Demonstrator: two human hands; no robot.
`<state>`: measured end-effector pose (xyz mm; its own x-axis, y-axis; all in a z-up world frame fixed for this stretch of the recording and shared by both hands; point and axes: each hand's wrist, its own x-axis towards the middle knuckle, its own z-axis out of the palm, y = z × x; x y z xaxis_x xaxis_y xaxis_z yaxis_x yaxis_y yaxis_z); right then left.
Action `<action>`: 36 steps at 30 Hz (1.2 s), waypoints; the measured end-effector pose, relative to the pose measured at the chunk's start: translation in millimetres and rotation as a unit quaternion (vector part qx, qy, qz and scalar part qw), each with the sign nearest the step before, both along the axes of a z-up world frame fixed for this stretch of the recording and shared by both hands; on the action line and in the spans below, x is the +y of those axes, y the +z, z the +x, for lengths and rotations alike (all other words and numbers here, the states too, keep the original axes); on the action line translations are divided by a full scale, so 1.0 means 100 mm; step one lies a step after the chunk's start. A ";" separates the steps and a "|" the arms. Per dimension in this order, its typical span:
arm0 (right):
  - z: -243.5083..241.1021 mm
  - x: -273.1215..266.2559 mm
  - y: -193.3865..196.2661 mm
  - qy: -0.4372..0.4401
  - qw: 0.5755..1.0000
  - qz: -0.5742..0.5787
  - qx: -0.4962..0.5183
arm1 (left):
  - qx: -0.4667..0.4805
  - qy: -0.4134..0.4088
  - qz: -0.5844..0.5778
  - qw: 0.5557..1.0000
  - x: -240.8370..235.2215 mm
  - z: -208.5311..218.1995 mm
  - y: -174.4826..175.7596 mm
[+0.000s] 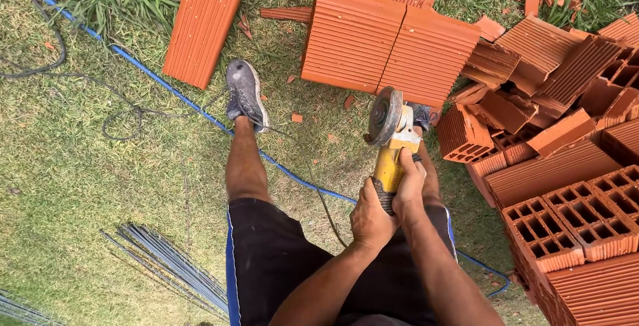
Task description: Cutting clay bricks with an angle grinder and stacking them
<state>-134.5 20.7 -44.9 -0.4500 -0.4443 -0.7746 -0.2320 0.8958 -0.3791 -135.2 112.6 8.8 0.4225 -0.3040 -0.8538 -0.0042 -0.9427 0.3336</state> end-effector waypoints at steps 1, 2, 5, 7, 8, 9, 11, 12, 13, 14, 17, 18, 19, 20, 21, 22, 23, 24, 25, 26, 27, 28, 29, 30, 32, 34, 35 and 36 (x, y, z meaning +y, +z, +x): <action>-0.09 0.06 -0.09 0.000 1.000 0.000 0.001 | 0.001 0.000 0.000 1.000 0.01 0.01 0.01; -0.18 0.11 -0.18 0.004 1.000 0.004 0.005 | 0.005 0.000 0.001 1.000 0.03 0.02 0.01; -0.37 0.23 -0.37 0.013 1.000 0.007 0.012 | 0.006 0.000 0.007 1.000 0.07 0.02 -0.01; -0.47 0.30 -0.46 0.019 1.000 0.007 0.014 | 0.002 0.000 0.011 1.000 0.10 0.02 -0.03; -0.52 0.33 -0.50 0.019 1.000 0.008 0.019 | 0.009 0.005 0.011 1.000 0.11 0.02 -0.03; -0.54 0.34 -0.56 0.019 0.999 0.008 0.024 | 0.016 0.010 0.010 1.000 0.11 0.03 -0.04; -0.64 0.37 -0.67 0.023 0.999 0.014 0.033 | 0.017 0.005 0.011 1.000 0.09 0.07 -0.06; -0.70 0.39 -0.73 0.027 0.999 0.020 0.043 | 0.020 0.001 0.013 1.000 0.08 0.09 -0.07; -0.57 0.33 -0.63 0.027 0.999 0.019 0.042 | 0.019 0.001 0.013 1.000 0.05 0.12 -0.06; -0.44 0.27 -0.53 0.027 0.998 0.020 0.045 | 0.026 0.000 0.017 1.000 0.03 0.15 -0.05; 0.18 0.05 -0.09 0.028 0.998 0.019 0.046 | 0.040 0.005 0.022 0.999 0.02 0.19 -0.09; 0.42 -0.03 0.08 0.028 0.999 0.017 0.043 | 0.047 0.010 0.023 0.999 0.03 0.19 -0.12; 0.39 -0.02 0.03 0.028 0.999 0.017 0.043 | 0.047 0.010 0.023 0.999 0.02 0.19 -0.13; 0.35 -0.02 -0.01 0.027 0.998 0.018 0.046 | 0.043 0.004 0.025 0.999 0.01 0.19 -0.14; 0.33 -0.02 -0.07 0.025 0.998 0.020 0.048 | 0.038 -0.002 0.026 0.999 0.00 0.21 -0.16; 0.32 -0.01 -0.10 0.025 0.998 0.019 0.048 | 0.038 -0.002 0.025 0.999 -0.02 0.24 -0.15; 0.30 0.00 -0.14 0.033 0.998 0.022 0.057 | 0.041 -0.002 0.021 0.999 -0.05 0.26 -0.14; 0.28 0.01 -0.17 0.041 0.997 0.026 0.066 | 0.044 -0.001 0.017 0.999 -0.07 0.29 -0.14; 0.21 0.02 -0.23 0.041 0.997 0.024 0.067 | 0.044 -0.001 0.016 0.999 -0.09 0.30 -0.13; 0.13 0.04 -0.30 0.046 0.996 0.024 0.070 | 0.048 0.003 0.016 0.999 -0.11 0.32 -0.12; 0.05 0.06 -0.35 0.052 0.996 0.024 0.073 | 0.051 0.007 0.018 0.998 -0.12 0.33 -0.11; 0.09 0.05 -0.32 0.052 0.996 0.024 0.074 | 0.052 0.007 0.018 0.998 -0.12 0.31 -0.11; 0.13 0.04 -0.28 0.053 0.995 0.023 0.077 | 0.051 0.003 0.021 0.998 -0.11 0.30 -0.12; 0.18 0.02 -0.25 0.055 0.995 0.023 0.081 | 0.050 -0.001 0.024 0.998 -0.11 0.29 -0.13; 0.07 0.01 -0.34 0.064 0.994 0.022 0.087 | 0.059 0.005 0.022 0.998 -0.14 0.35 -0.11; -0.05 0.01 -0.44 0.072 0.993 0.023 0.096 | 0.071 0.009 0.021 0.997 -0.17 0.39 -0.08; -0.12 -0.02 -0.51 0.076 0.992 0.027 0.098 | 0.070 0.011 0.017 0.997 -0.21 0.40 -0.09; -0.18 -0.06 -0.57 0.080 0.991 0.032 0.100 | 0.069 0.013 0.014 0.997 -0.26 0.41 -0.09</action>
